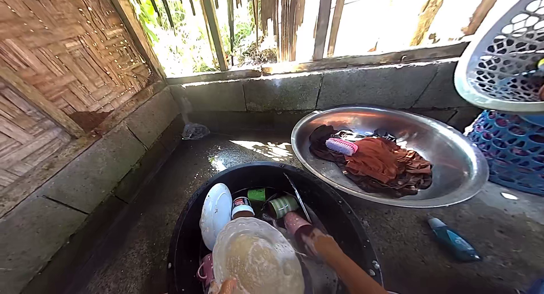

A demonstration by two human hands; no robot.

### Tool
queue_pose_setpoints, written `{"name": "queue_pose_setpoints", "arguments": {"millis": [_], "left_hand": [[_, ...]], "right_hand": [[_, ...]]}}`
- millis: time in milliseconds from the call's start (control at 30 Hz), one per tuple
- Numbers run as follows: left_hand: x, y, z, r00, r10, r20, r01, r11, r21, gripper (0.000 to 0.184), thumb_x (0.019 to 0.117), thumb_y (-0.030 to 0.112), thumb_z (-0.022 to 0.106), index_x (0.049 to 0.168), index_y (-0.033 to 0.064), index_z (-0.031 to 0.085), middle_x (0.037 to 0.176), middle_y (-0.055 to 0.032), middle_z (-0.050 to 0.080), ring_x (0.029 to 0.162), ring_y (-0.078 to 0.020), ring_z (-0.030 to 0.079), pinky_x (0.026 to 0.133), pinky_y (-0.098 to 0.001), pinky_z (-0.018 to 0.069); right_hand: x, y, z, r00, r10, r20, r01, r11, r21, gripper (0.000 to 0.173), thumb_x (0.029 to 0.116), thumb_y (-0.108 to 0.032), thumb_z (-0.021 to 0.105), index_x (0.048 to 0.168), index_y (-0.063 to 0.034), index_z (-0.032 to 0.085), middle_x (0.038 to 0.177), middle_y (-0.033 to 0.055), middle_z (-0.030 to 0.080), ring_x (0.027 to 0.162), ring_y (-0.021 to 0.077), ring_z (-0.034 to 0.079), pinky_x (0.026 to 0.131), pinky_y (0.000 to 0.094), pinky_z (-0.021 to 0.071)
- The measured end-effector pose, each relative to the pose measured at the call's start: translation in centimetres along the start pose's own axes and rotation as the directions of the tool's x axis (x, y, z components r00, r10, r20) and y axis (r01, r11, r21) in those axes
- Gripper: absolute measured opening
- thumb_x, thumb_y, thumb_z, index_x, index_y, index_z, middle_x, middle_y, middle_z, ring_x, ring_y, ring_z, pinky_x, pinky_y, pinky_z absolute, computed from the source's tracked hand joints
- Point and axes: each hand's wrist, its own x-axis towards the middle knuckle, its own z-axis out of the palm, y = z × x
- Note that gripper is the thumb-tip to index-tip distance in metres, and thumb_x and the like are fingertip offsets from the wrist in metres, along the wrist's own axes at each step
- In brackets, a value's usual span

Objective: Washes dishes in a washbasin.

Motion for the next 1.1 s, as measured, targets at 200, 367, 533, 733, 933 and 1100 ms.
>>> {"name": "queue_pose_setpoints", "arguments": {"millis": [200, 367, 533, 733, 933, 1100], "left_hand": [[1.0, -1.2, 0.0, 0.991, 0.089, -0.096, -0.09, 0.996, -0.001, 0.051, 0.1023, 0.003, 0.049, 0.148, -0.0103, 0.032, 0.138, -0.0291, 0.049, 0.119, -0.0259, 0.058, 0.1, -0.0372, 0.0501], [1.5, -1.8, -0.2, 0.983, 0.154, -0.097, -0.147, 0.987, 0.071, 0.06, 0.1028, 0.007, 0.05, 0.155, -0.0091, 0.024, 0.151, -0.032, 0.038, 0.135, -0.0305, 0.048, 0.111, -0.0382, 0.0423], [1.1, -2.1, 0.7, 0.995, 0.097, -0.025, -0.094, 0.992, 0.079, 0.054, 0.1081, 0.016, 0.044, 0.153, -0.0094, 0.028, 0.149, -0.0305, 0.042, 0.134, -0.0292, 0.05, 0.112, -0.0406, 0.0426], [-0.4, -0.7, 2.9, 0.998, -0.012, 0.068, 0.021, 0.992, -0.127, 0.047, 0.1123, 0.021, 0.034, 0.15, -0.0066, 0.032, 0.137, -0.025, 0.053, 0.12, -0.0227, 0.06, 0.103, -0.0393, 0.051], [0.9, 0.2, 1.3, 0.988, 0.11, -0.104, -0.12, 0.988, -0.1, 0.046, 0.1131, 0.028, 0.029, 0.138, -0.0083, 0.044, 0.111, -0.0177, 0.063, 0.096, -0.0152, 0.066, 0.087, -0.034, 0.0566], [-0.1, 0.1, 1.7, 0.988, 0.149, -0.044, -0.148, 0.989, 0.032, 0.046, 0.1116, 0.025, 0.037, 0.14, -0.0107, 0.044, 0.128, -0.025, 0.058, 0.113, -0.0198, 0.063, 0.099, -0.0371, 0.0532]], "right_hand": [[-2.8, 3.5, 6.5, 0.941, 0.094, 0.325, 0.113, 0.819, -0.563, 0.05, 0.0961, -0.015, 0.065, 0.141, 0.004, 0.054, 0.144, 0.0326, 0.05, 0.133, 0.0505, 0.05, 0.106, 0.0655, 0.0426], [0.3, 2.4, 1.6, 0.842, -0.096, 0.531, 0.348, 0.849, -0.398, 0.033, 0.096, -0.017, 0.067, 0.121, 0.0054, 0.068, 0.122, 0.0294, 0.066, 0.116, 0.0457, 0.063, 0.102, 0.065, 0.0448], [-5.2, -6.1, -4.8, 0.722, -0.517, 0.461, 0.368, 0.85, 0.378, 0.028, 0.1004, -0.015, 0.06, 0.124, 0.0001, 0.062, 0.112, 0.0114, 0.067, 0.099, 0.0171, 0.064, 0.092, 0.0386, 0.0516], [-7.6, -9.6, 5.4, 0.682, -0.722, -0.117, 0.723, 0.641, 0.257, 0.048, 0.1045, -0.033, 0.047, 0.147, -0.0125, 0.057, 0.163, 0.0202, 0.035, 0.154, 0.0337, 0.027, 0.126, 0.0514, 0.0205], [-13.4, -8.4, 7.9, 0.459, -0.887, -0.058, 0.884, 0.448, 0.135, 0.041, 0.1, -0.011, 0.053, 0.14, -0.0108, 0.064, 0.151, 0.0145, 0.054, 0.144, 0.0304, 0.047, 0.118, 0.0507, 0.038], [-8.2, -6.5, 4.0, 0.698, -0.697, -0.163, 0.674, 0.717, -0.18, 0.049, 0.0999, -0.017, 0.05, 0.148, -0.0167, 0.056, 0.16, 0.0131, 0.043, 0.152, 0.0344, 0.033, 0.122, 0.0617, 0.0224]]}}
